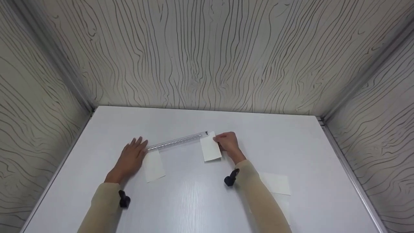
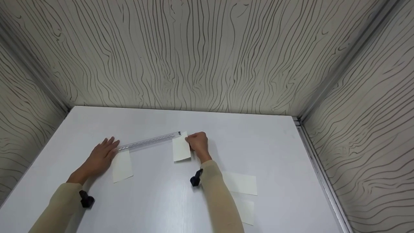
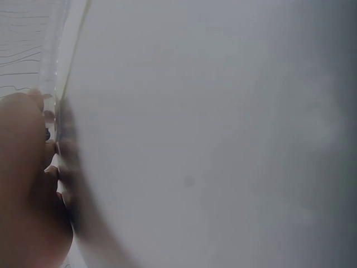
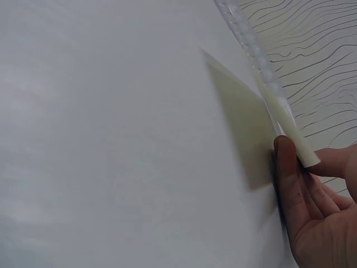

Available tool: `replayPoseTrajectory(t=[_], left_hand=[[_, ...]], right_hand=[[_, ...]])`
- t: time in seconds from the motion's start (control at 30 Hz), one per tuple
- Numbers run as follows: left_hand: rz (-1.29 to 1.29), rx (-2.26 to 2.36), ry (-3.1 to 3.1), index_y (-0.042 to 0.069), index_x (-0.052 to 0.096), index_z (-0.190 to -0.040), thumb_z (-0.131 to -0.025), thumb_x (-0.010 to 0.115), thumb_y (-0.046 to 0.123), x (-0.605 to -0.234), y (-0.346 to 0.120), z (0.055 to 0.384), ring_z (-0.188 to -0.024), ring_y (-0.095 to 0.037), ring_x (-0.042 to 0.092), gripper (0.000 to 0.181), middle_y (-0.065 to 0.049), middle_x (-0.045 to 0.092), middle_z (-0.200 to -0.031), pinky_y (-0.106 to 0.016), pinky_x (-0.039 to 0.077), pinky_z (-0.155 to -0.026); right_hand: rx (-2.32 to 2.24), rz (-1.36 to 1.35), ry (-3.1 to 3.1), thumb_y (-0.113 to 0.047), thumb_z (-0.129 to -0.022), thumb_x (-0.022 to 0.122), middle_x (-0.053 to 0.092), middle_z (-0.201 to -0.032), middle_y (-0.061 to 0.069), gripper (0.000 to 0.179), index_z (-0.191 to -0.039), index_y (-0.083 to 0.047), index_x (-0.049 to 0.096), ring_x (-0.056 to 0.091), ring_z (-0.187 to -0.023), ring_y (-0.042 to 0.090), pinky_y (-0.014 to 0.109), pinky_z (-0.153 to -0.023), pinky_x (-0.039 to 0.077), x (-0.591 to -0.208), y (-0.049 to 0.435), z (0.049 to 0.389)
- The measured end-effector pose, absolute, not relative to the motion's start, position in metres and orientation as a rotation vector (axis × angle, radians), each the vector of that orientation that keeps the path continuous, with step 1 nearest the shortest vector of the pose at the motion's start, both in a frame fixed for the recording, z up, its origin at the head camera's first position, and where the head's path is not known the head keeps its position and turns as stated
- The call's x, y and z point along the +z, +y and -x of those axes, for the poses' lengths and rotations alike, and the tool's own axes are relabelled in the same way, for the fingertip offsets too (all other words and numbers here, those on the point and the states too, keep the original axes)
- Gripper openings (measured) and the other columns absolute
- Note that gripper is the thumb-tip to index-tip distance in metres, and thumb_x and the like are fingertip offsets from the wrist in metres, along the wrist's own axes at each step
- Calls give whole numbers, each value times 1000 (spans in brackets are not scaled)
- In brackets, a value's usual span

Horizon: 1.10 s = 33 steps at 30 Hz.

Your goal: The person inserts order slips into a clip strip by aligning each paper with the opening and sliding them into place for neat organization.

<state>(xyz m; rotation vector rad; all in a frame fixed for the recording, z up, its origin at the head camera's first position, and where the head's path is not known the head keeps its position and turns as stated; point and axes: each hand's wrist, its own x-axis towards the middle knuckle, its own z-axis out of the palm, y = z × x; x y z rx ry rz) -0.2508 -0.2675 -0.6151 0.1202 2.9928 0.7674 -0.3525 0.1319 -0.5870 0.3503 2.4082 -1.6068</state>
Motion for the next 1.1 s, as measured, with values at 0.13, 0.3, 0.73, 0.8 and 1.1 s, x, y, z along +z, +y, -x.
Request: replayPoseTrajectory(t=[0.13, 0.3, 0.73, 0.8, 1.1], left_hand=[[-130, 763, 2996, 14, 34, -165, -116, 30, 39, -612, -267, 249, -165, -43, 12, 55, -16, 23, -175, -61, 7, -136], [-121, 767, 2995, 15, 34, -166, -116, 30, 39, -611, -267, 248, -165, -42, 11, 55, -15, 23, -176, -61, 7, -136], [-144, 769, 3002, 15, 34, -165, -116, 30, 40, -613, -268, 250, -165, -43, 13, 55, -15, 24, -175, -61, 8, -136], [-139, 768, 2999, 16, 34, -166, -116, 29, 41, -614, -268, 251, -165, -42, 12, 56, -15, 24, -176, -61, 8, -136], [-131, 810, 2975, 15, 34, -166, -116, 31, 40, -613, -267, 250, -165, -43, 11, 55, -16, 23, -176, -60, 5, -137]], right_hand=[[-1580, -353, 2430, -18, -96, 77, 75, -110, 11, 26, -116, -2, 76, 69, -89, 15, 19, -67, 56, -586, 129, 352], [-1548, -356, 2462, -19, -95, 78, 74, -112, 12, 25, -114, -3, 76, 68, -93, 17, 19, -69, 55, -586, 125, 353], [-1542, -353, 2483, -17, -93, 78, 75, -108, 11, 22, -109, -3, 77, 66, -87, 15, 18, -64, 52, -587, 116, 353], [-1536, -359, 2488, -17, -93, 78, 75, -109, 12, 21, -109, -3, 77, 66, -88, 15, 18, -64, 52, -587, 115, 353], [-1526, -383, 2468, -17, -94, 79, 75, -112, 11, 21, -110, -4, 77, 67, -92, 17, 19, -69, 54, -587, 113, 353]])
